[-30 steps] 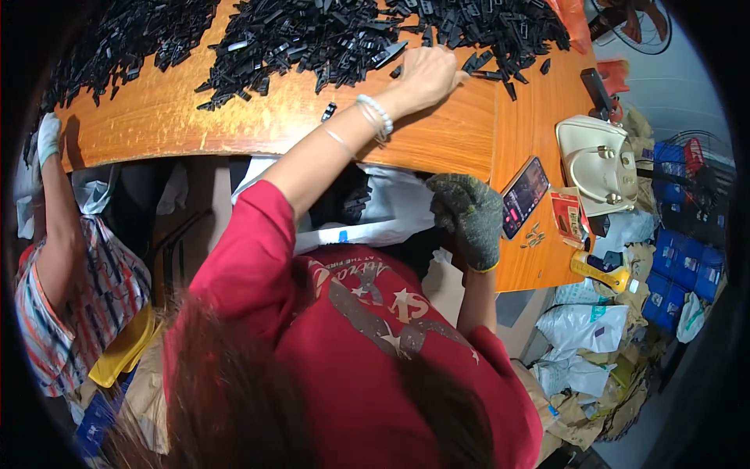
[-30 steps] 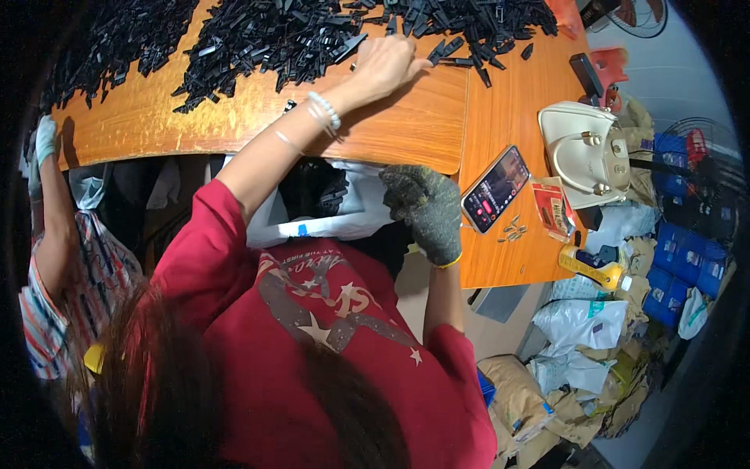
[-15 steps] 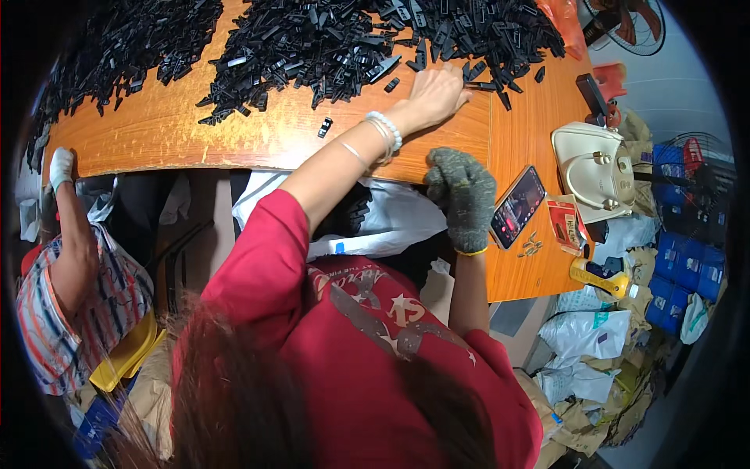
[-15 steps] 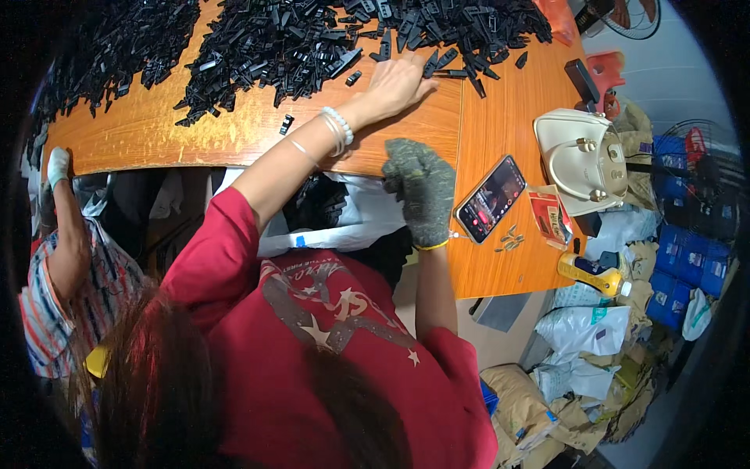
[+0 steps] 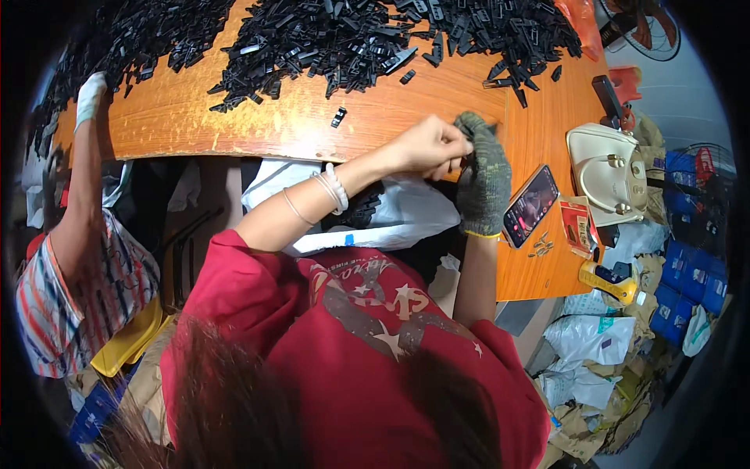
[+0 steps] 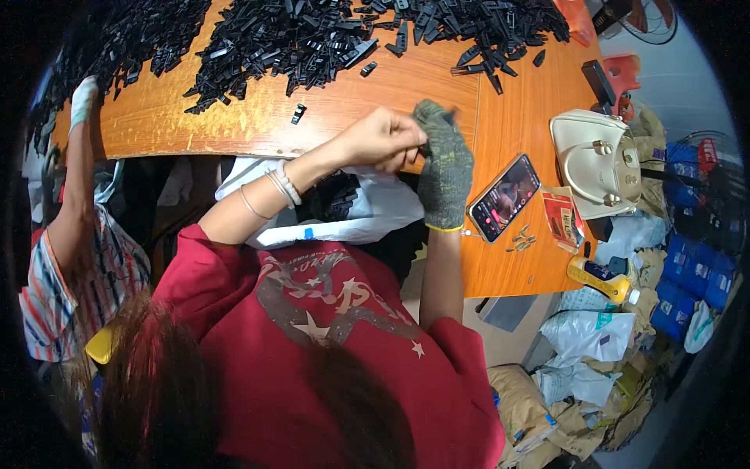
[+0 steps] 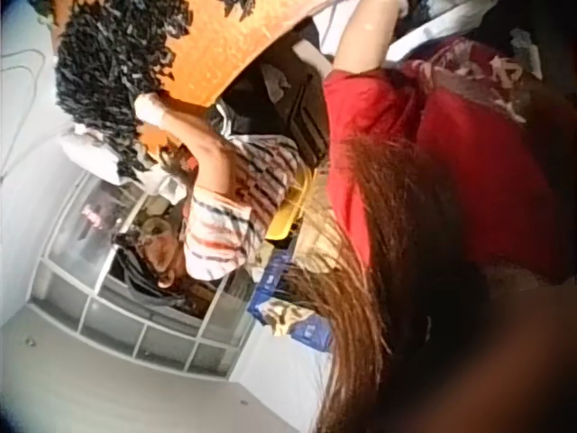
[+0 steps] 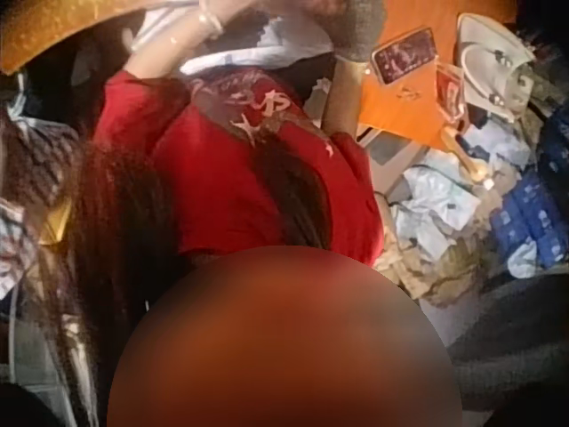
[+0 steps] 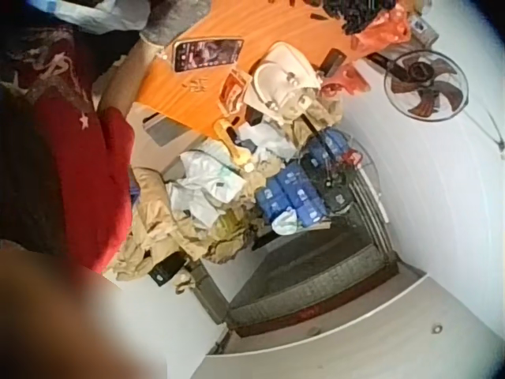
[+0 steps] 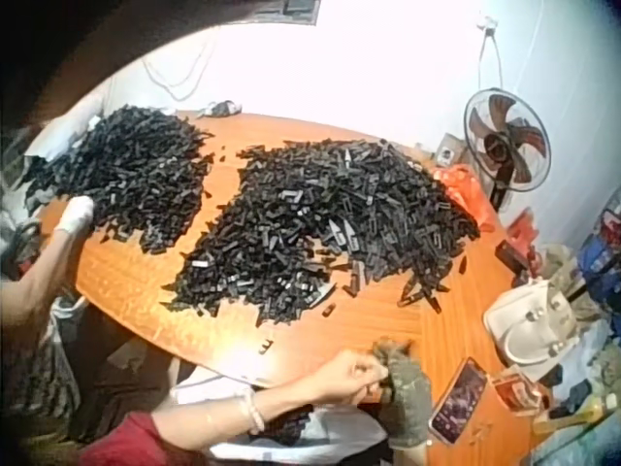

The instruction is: Trimming excess material from small black plastic components using a hand tool and sorting them into a bag.

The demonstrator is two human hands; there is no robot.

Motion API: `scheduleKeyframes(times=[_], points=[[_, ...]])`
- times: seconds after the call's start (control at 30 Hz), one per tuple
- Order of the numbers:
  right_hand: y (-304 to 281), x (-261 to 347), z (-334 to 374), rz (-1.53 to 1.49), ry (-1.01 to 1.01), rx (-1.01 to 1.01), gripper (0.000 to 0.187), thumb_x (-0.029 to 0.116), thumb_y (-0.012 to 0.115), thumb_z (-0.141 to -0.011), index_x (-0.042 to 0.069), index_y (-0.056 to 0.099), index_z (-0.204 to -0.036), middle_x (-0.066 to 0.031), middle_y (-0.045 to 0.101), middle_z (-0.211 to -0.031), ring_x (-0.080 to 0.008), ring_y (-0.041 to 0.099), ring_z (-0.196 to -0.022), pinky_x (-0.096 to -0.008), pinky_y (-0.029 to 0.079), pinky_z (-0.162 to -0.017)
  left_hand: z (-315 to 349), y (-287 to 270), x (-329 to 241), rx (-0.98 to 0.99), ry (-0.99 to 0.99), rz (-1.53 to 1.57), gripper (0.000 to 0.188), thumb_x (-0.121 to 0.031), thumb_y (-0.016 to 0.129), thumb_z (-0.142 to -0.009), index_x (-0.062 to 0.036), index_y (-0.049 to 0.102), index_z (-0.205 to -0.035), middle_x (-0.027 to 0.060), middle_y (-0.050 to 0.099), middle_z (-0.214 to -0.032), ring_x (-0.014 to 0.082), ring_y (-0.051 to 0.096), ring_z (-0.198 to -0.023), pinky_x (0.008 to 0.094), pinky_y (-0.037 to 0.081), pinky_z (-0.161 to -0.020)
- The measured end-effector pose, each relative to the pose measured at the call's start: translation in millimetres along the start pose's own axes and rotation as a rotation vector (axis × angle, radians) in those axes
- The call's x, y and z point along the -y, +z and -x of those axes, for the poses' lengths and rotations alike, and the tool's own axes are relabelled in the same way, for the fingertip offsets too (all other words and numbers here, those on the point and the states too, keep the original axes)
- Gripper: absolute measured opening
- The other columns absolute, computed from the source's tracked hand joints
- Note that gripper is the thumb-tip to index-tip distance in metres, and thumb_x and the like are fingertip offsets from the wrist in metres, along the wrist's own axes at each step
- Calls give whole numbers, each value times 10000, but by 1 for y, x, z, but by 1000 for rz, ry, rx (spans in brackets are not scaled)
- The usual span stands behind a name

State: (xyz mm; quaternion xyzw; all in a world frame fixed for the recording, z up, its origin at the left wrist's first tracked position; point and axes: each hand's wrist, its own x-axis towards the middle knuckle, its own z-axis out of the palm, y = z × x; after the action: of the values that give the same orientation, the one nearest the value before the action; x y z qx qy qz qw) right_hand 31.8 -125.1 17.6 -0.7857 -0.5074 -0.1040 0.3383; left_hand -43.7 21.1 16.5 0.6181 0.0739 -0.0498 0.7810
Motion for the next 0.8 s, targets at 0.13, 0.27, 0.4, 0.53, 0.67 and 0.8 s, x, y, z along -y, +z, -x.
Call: scheduleKeyframes(times=[0.13, 0.27, 0.4, 0.53, 0.67, 0.8], points=[[0, 15, -7, -650, 478, -55, 341, 51, 558, -859, 19, 577, -1199, -126, 658, -1021, -217, 643, -874, -323, 518, -732, 3, -16, 0, -321, 325, -723, 292, -197, 581, -894, 34, 588, -716, 183, 613, -612, 251, 597, -487, 361, 477, -498], [-12, 26, -3, -585, 540, -5, 305, 14, 560, -828, 23, 623, -1127, -104, 659, -985, -166, 644, -783, -284, 520, -692, -12, -55, 6, -769, 488, -1375, 61, 1, 555, -721, 33, 557, -772, 206, 599, -704, 287, 644, -588, 363, 492, -449], [-15, 5, 5, 165, -82, 101, 325, -8, 546, -795, 42, 632, -1105, -143, 648, -1025, -310, 632, -908, -383, 512, -794, -2, -47, 5, -499, 497, -1317, 46, -4, 559, -715, 40, 564, -703, 240, 607, -702, 339, 645, -646, 394, 500, -512], [-25, 8, 5, 50, -104, 320, 249, 57, 662, -759, 97, 680, -1005, -118, 648, -1079, -272, 635, -966, -352, 516, -815, 24, -32, 12, -259, 380, -939, 109, -19, 542, -758, 58, 564, -832, 237, 611, -762, 422, 606, -758, 454, 493, -669], [-24, 10, -1, 49, 86, 476, 254, 59, 672, -760, 148, 699, -997, -81, 650, -1095, -238, 649, -941, -322, 524, -797, 27, -32, 15, -240, 329, -898, 125, -41, 549, -768, 45, 563, -858, 209, 625, -847, 395, 608, -815, 450, 485, -723], [-22, 25, -17, 92, 225, 534, 277, 237, 675, -794, 82, 682, -1023, -118, 655, -1061, -283, 636, -938, -352, 501, -801, 26, -32, 22, -255, 360, -898, 154, -49, 558, -763, 38, 594, -885, 201, 630, -899, 382, 615, -824, 445, 490, -728]])
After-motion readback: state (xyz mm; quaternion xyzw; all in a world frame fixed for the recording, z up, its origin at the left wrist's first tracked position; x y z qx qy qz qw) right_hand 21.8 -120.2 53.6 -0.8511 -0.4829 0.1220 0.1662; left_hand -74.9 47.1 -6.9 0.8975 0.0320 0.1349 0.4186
